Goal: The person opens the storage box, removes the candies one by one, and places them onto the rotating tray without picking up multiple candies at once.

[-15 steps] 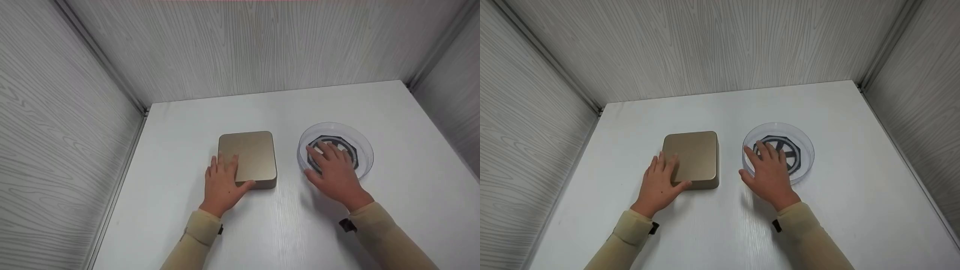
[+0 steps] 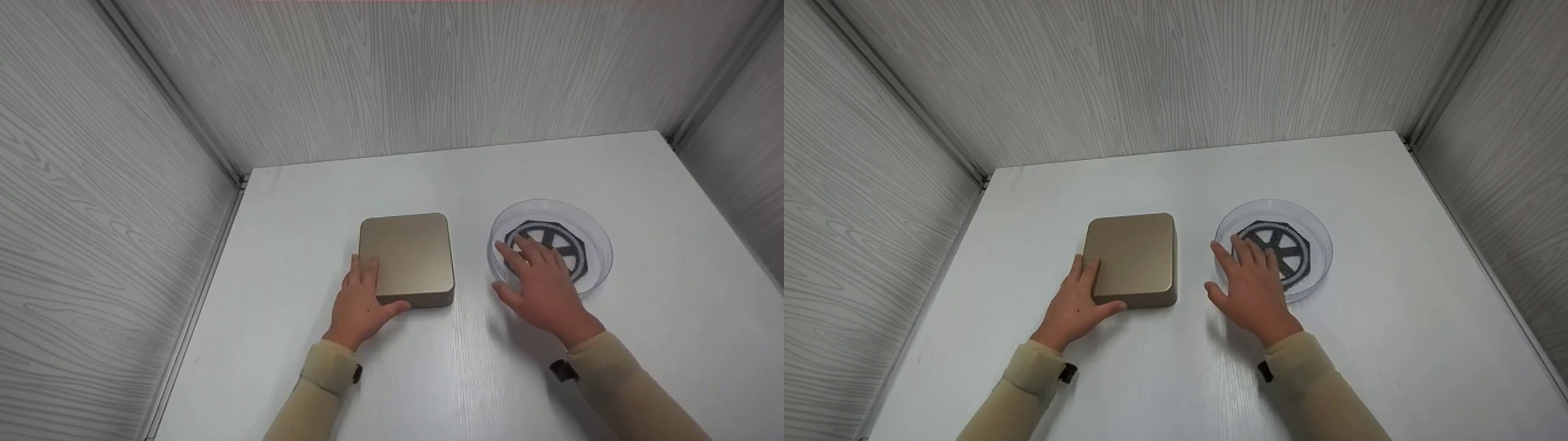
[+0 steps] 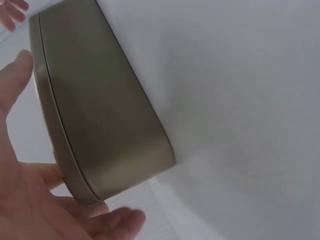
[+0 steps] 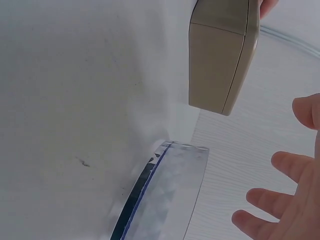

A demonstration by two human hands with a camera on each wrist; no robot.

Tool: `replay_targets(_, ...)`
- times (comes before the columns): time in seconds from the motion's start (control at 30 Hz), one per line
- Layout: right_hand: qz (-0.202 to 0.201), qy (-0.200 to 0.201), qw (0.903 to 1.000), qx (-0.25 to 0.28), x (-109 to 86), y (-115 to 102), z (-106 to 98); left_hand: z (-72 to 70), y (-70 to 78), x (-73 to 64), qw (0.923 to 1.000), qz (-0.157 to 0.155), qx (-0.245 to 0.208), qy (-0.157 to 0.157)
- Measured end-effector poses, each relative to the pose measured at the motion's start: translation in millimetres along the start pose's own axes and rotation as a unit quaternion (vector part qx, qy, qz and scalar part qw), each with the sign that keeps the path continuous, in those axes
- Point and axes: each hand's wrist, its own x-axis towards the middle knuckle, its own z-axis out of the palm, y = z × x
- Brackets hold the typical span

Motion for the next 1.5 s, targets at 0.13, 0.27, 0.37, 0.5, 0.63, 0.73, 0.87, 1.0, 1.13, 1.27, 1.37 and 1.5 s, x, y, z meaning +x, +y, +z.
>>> replay_targets(0.13, -0.007, 0.001, 1.0000, 0.005, 2.2, -2, 3, -0.4, -3.1, 3.2, 0.9995, -0.016, -0.026, -0.001)
replay_targets(0.27, -0.012, -0.004, 0.9999, 0.006, 3.9, -5, 6, 0.0, -4.1, 5.4, 0.9991, -0.027, -0.033, 0.000)
replay_targets(0.37, -0.013, -0.013, 0.9997, 0.015, 5.5, -7, 9, 0.9, -4.3, 6.1, 0.9989, -0.030, -0.037, 0.001)
replay_targets(0.5, -0.017, -0.031, 0.9979, 0.054, 13.8, -15, 13, 1.3, -4.5, 7.4, 0.9986, -0.030, -0.044, 0.003)
replay_targets(0.63, -0.030, -0.051, 0.9938, 0.094, 31.5, -31, 17, 0.3, -4.5, 8.4, 0.9981, -0.033, -0.052, 0.004)
replay_targets(0.73, -0.047, -0.061, 0.9909, 0.110, 49.8, -46, 19, 2.2, -2.7, 7.8, 0.9979, -0.034, -0.056, 0.004)
replay_targets(0.87, -0.073, -0.082, 0.9877, 0.111, 80.3, -68, 22, 7.5, 1.5, 4.8, 0.9977, -0.032, -0.059, 0.000)
replay_targets(1.0, -0.073, -0.118, 0.9853, 0.099, 108.6, -87, 22, 7.6, 4.6, 1.4, 0.9981, -0.028, -0.055, -0.003)
replay_targets(1.13, -0.064, -0.151, 0.9825, 0.089, 136.9, -103, 23, 4.9, 4.4, 2.4, 0.9983, -0.024, -0.052, -0.003)
replay_targets(1.27, -0.049, -0.193, 0.9775, 0.068, 162.6, -117, 27, 4.3, 4.2, 1.7, 0.9981, -0.029, -0.054, -0.005)
replay_targets(1.37, -0.037, -0.221, 0.9729, 0.057, 178.1, -125, 32, 5.5, 4.9, 0.7, 0.9980, -0.025, -0.058, -0.009)
replay_targets(1.5, -0.050, -0.248, 0.9666, 0.041, 195.9, -135, 42, 6.1, 5.2, -1.0, 0.9980, -0.020, -0.059, -0.004)
